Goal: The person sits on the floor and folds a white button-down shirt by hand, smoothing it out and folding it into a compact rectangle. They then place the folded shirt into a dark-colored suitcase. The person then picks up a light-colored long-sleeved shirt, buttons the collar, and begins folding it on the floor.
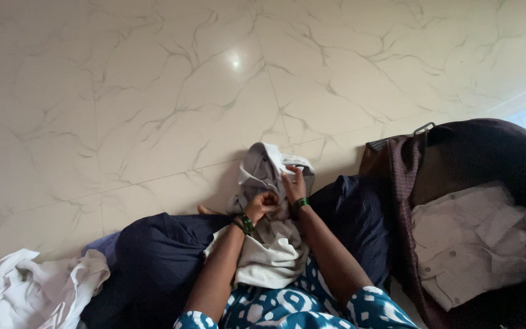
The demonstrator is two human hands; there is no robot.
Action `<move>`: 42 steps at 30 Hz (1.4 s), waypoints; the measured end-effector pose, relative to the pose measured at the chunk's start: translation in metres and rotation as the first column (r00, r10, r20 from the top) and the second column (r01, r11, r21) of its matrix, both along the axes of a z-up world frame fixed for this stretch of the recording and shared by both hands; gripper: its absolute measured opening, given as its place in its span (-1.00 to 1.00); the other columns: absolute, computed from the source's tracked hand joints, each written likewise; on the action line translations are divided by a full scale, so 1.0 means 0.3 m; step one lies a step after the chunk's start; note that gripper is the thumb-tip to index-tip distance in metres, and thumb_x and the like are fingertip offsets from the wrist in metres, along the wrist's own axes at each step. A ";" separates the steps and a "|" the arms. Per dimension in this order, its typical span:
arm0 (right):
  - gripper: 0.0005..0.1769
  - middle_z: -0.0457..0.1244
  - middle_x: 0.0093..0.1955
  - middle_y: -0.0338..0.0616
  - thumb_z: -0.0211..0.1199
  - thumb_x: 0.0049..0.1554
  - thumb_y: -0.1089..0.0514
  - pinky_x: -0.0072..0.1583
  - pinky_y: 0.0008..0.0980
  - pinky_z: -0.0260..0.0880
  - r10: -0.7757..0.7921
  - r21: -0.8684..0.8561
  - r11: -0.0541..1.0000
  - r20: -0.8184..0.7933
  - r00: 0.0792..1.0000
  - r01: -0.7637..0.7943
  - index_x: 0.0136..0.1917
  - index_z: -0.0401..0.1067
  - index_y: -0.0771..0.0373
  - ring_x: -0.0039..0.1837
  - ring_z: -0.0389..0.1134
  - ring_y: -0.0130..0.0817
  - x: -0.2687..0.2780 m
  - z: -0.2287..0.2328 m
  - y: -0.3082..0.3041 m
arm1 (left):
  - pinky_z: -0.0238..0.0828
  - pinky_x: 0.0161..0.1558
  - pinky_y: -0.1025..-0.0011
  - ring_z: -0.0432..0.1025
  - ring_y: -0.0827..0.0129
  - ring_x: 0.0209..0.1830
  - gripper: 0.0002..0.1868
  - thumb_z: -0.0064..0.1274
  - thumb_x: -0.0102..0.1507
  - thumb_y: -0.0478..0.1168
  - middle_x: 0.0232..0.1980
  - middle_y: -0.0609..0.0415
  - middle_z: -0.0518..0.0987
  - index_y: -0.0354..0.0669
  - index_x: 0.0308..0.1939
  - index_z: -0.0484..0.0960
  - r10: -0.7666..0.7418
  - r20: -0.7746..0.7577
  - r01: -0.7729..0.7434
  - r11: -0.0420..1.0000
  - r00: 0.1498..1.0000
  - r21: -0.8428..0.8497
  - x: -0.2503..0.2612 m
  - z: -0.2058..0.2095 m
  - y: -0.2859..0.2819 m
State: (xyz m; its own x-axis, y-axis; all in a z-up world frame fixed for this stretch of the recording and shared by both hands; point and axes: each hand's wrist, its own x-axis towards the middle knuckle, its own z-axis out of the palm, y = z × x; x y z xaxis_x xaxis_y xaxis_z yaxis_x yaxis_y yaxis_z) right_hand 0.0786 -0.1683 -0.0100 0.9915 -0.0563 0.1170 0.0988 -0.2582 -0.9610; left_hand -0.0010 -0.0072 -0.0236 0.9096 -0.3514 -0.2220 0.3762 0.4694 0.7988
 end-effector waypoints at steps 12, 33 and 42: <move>-0.07 0.13 0.34 0.09 0.49 -0.07 0.24 0.27 -0.01 0.25 -0.059 -0.548 0.798 -0.486 0.872 -0.252 0.49 0.15 0.00 0.28 0.16 0.07 0.201 0.009 -0.075 | 0.46 0.04 0.20 0.51 0.11 0.03 -0.35 0.29 0.17 -0.14 0.02 -0.02 0.62 -0.01 0.26 0.29 0.383 0.154 -0.173 0.016 0.911 0.985 0.138 0.095 0.276; -0.16 0.31 0.12 0.03 0.38 0.06 0.20 -0.03 -0.01 0.46 0.256 -0.284 -0.077 -0.932 0.256 -0.956 0.51 0.07 -0.08 -0.06 0.36 -0.04 -0.064 0.244 -0.089 | 0.46 0.07 0.28 0.53 0.20 0.07 -0.48 0.15 0.23 -0.07 0.11 -0.07 0.65 -0.21 0.22 0.56 -0.577 -0.290 0.635 0.587 0.763 0.502 -0.003 0.013 0.301; -0.20 0.38 0.03 0.00 0.33 0.12 0.19 -0.15 -0.01 0.56 0.311 -0.223 0.761 -0.699 0.644 -0.609 0.51 0.04 -0.12 -0.20 0.44 -0.09 0.298 0.584 -0.199 | 0.50 0.04 0.25 0.58 0.12 0.04 -0.56 0.05 0.28 -0.21 0.10 -0.09 0.68 -0.20 0.24 0.56 -0.162 -0.254 0.290 0.265 0.954 0.920 0.420 0.302 0.614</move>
